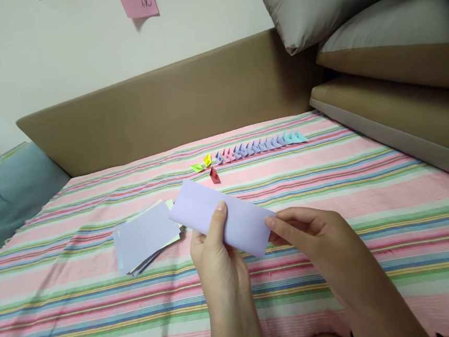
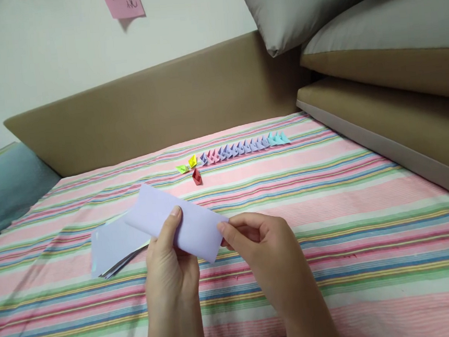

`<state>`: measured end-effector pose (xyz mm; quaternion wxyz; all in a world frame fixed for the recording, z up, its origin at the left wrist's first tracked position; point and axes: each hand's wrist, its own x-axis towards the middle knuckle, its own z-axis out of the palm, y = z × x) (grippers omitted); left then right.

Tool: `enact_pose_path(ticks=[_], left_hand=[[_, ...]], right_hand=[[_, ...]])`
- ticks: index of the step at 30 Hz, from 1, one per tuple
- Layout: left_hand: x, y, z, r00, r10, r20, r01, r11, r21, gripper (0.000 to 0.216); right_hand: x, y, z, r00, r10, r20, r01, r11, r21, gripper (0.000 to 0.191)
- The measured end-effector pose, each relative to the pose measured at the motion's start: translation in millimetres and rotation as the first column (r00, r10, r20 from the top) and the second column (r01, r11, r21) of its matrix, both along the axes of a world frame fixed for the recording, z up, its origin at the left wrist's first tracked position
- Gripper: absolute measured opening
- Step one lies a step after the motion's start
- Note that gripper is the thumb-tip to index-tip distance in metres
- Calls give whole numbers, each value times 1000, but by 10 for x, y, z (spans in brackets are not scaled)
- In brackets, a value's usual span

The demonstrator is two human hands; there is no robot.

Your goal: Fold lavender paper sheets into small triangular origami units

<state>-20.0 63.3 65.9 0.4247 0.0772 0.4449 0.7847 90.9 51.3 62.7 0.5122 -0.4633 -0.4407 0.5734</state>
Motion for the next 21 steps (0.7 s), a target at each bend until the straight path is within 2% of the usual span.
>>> enact_pose_path(ticks=[6,17,21], left_hand=[[7,-6,-17,1000,-13,-1,13,1000,-9,23],[16,8,-12,999,-32,7,32,999,-1,16],[15,12,-20,1000,-26,9,26,1000,4,18]], right_hand=[[0,-4,-15,999,-20,-28,20,1000,-6,20],[42,44,-88,1000,28,2,-29,999,25,19],[31,26,-67,1000,-2,6,2,1000,24,19]])
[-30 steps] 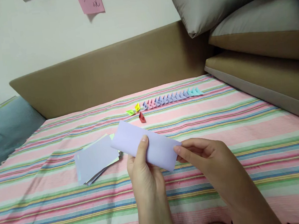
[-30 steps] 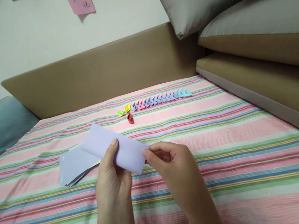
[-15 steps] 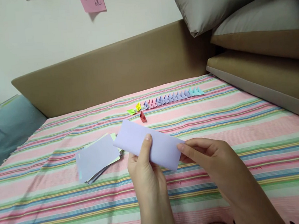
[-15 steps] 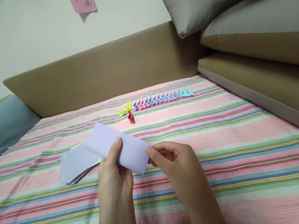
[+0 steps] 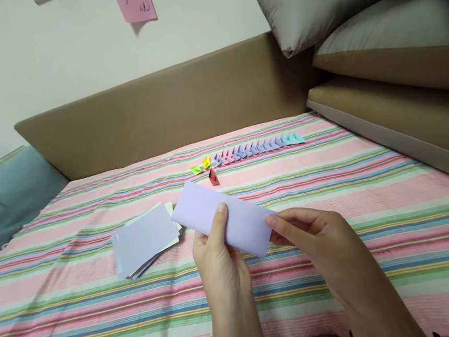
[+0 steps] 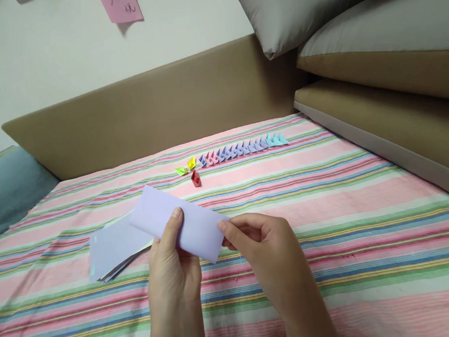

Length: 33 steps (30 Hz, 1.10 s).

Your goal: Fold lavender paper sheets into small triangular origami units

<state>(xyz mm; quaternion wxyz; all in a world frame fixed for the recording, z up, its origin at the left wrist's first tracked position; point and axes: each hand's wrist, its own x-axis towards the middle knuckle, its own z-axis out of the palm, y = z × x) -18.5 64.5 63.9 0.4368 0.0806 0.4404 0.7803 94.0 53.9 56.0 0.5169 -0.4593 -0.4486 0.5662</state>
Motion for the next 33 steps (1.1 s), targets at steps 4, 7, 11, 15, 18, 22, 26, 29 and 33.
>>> enact_pose_path(ticks=[4,7,11,15,18,22,26,29,33], left_hand=[[3,2,5,1000,7,4,-7,1000,-7,20],[6,1,14,1000,8,3,-8,1000,-13,18],[5,-1,17,1000,6,4,-6,1000,-15,19],[2,1,6,1000,6,5,-6,1000,-6,21],[0,1,-3,1000,3,0,-3,1000,-9,23],[-2,-2,-3,1000,3,-1,-3,1000,-16,20],[4,-4,4,1000,-7,13,7,1000,-17,16],[9,-9,2,1000,5,17,-5,1000,-20,17],[0,-25,2,1000,-6,-28,6,1000,-15,22]], right_hand=[[-8,-1,-1,1000,14,-13,-14,1000,-6,23],[-6,10,-10,1000,18,-22,-18,1000,-6,21],[-1,17,-6,1000,29,-11,-29,1000,4,21],[-3,9,9,1000,31,6,-31,1000,6,23],[-12,-7,30,1000,2,7,-2,1000,-1,25],[-23,-22,54,1000,-4,-1,4,1000,-6,24],[-21,-26,49,1000,-4,-12,4,1000,-20,21],[-17,-27,36,1000,3,-14,-3,1000,-24,20],[-22,-16,32,1000,-20,-9,20,1000,-1,20]])
